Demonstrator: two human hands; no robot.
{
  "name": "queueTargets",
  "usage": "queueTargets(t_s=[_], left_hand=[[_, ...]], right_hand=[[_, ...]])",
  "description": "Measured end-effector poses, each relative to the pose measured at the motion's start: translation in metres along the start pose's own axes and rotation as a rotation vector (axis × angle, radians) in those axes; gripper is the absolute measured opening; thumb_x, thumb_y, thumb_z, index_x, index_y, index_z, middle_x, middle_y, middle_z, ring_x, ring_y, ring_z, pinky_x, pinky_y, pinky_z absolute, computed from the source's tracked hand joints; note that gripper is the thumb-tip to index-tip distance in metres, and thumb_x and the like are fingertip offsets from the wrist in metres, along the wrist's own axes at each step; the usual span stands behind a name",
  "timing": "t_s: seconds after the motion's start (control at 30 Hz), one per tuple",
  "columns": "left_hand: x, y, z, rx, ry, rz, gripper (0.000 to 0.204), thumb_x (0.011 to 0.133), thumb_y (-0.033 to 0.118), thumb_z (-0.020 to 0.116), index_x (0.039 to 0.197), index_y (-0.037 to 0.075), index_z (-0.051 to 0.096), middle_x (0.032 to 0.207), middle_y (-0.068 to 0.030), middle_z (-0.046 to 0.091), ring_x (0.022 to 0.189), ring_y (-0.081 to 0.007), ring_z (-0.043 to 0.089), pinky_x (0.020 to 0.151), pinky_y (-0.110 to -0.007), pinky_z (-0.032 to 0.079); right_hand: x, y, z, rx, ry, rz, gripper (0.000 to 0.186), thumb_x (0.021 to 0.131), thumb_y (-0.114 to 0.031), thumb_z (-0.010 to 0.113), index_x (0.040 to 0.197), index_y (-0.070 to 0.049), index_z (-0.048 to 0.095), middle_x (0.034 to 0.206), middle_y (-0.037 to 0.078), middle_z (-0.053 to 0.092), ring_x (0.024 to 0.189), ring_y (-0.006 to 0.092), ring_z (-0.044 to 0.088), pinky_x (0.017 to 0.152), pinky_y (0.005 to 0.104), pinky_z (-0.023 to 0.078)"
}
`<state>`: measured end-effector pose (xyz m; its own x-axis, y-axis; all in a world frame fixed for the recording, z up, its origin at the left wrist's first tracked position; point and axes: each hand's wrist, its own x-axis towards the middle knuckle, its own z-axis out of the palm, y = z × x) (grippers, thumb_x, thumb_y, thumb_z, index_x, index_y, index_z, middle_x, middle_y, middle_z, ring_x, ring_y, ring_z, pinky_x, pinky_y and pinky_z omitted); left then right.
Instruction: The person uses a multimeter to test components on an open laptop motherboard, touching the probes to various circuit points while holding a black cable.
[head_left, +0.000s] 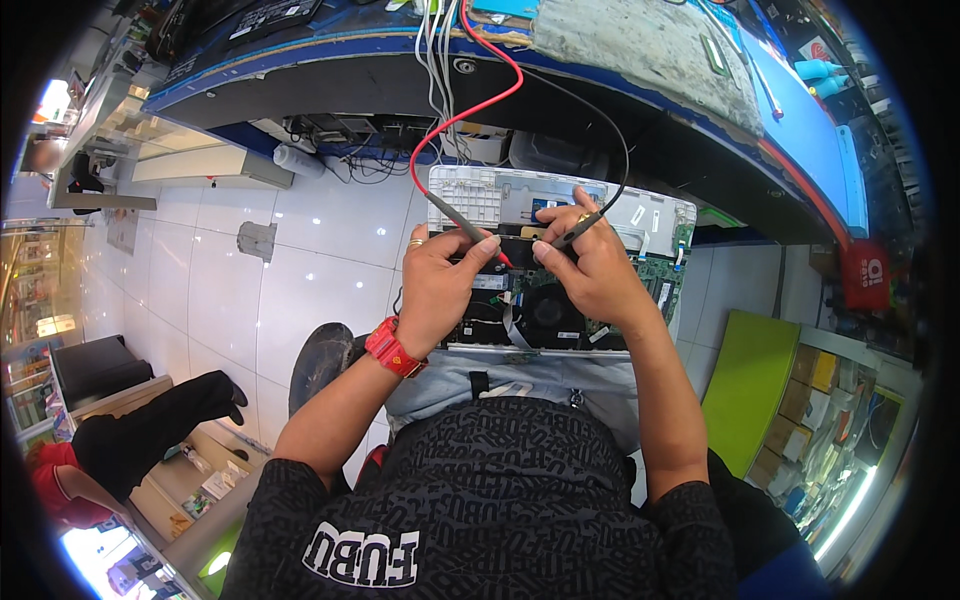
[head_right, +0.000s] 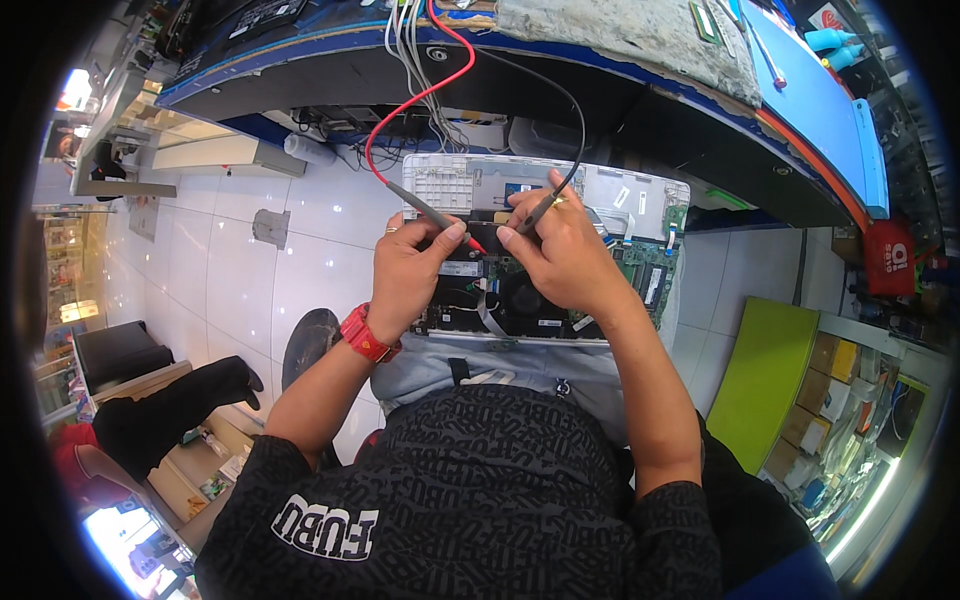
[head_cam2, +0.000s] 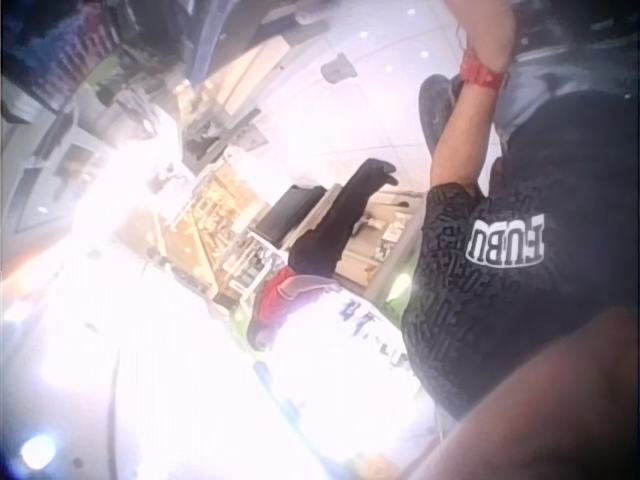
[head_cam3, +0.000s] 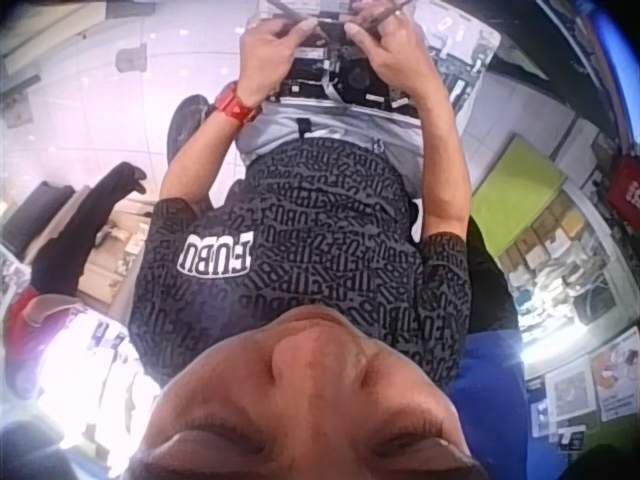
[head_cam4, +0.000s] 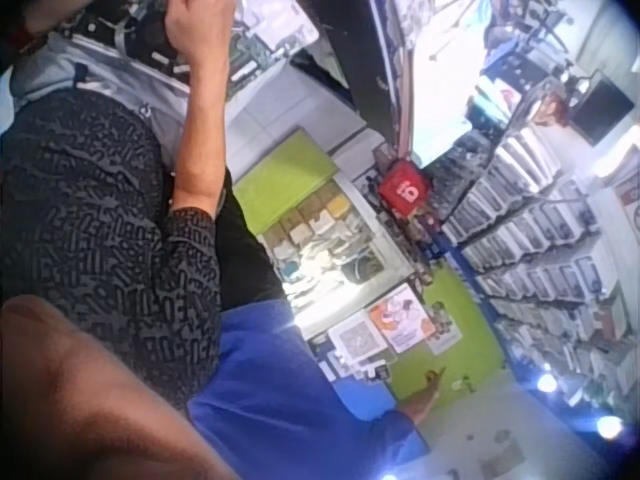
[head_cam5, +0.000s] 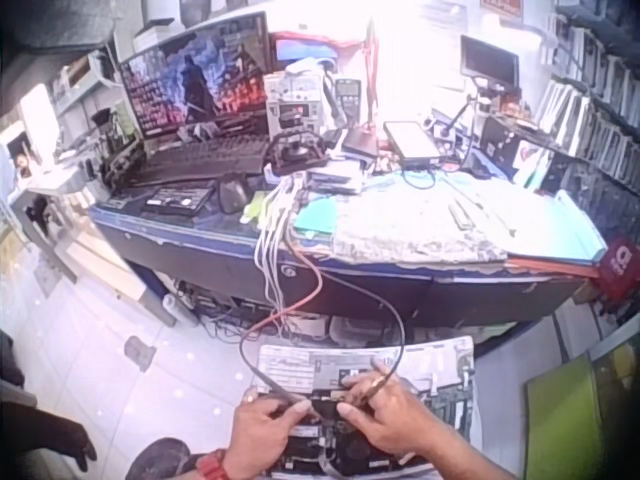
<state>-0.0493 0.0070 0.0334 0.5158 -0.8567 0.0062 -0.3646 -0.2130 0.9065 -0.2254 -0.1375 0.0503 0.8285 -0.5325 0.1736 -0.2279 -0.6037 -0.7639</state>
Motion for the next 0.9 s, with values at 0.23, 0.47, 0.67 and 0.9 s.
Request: queueTargets(t_s=[0.23, 0.47, 0.67, 0.9], left_hand=[[-0.0013, -0.0052, 0.0008, 0.012, 0.029, 0.021, 0.023, 0.097, 0.028, 0.074, 0.092, 0.006, 0.081, 0.081, -0.0070, 0.078, 0.080, -0.0188, 0.062, 0.098, -0.038, 0.037], [-0.0007, -0.0009, -0.0011, 0.022, 0.007, 0.017, 0.024, 0.097, 0.028, 0.073, 0.091, 0.006, 0.081, 0.081, -0.0068, 0.078, 0.080, -0.0190, 0.063, 0.100, -0.039, 0.036], [-0.0004, -0.0019, -0.0012, 0.022, 0.011, 0.026, 0.025, 0.098, 0.028, 0.073, 0.092, 0.006, 0.081, 0.080, -0.0067, 0.078, 0.075, -0.0174, 0.066, 0.102, -0.038, 0.034], [0.0003, -0.0010, -0.0009, -0.004, -0.004, 0.019, 0.025, 0.099, 0.029, 0.071, 0.094, 0.007, 0.080, 0.078, -0.0053, 0.077, 0.072, -0.0165, 0.065, 0.104, -0.040, 0.032]], right_hand=[[0.0003, -0.0027, 0.0001, -0.012, 0.005, 0.005, 0.019, 0.097, -0.018, 0.071, 0.095, -0.001, 0.065, 0.100, 0.015, 0.071, 0.116, 0.0346, 0.068, 0.126, 0.0563, 0.027], [0.0002, -0.0016, 0.0005, -0.010, 0.009, -0.003, 0.018, 0.096, -0.017, 0.071, 0.094, 0.000, 0.065, 0.098, 0.014, 0.069, 0.117, 0.0344, 0.067, 0.125, 0.0570, 0.028], [0.0008, -0.0032, 0.0008, -0.012, 0.006, -0.004, 0.018, 0.096, -0.017, 0.071, 0.095, 0.000, 0.065, 0.098, 0.014, 0.069, 0.117, 0.0347, 0.067, 0.125, 0.0574, 0.027], [0.0002, -0.0012, 0.0004, 0.031, 0.013, 0.007, 0.018, 0.096, -0.017, 0.071, 0.097, -0.001, 0.065, 0.097, 0.015, 0.069, 0.109, 0.0350, 0.068, 0.124, 0.0570, 0.028]])
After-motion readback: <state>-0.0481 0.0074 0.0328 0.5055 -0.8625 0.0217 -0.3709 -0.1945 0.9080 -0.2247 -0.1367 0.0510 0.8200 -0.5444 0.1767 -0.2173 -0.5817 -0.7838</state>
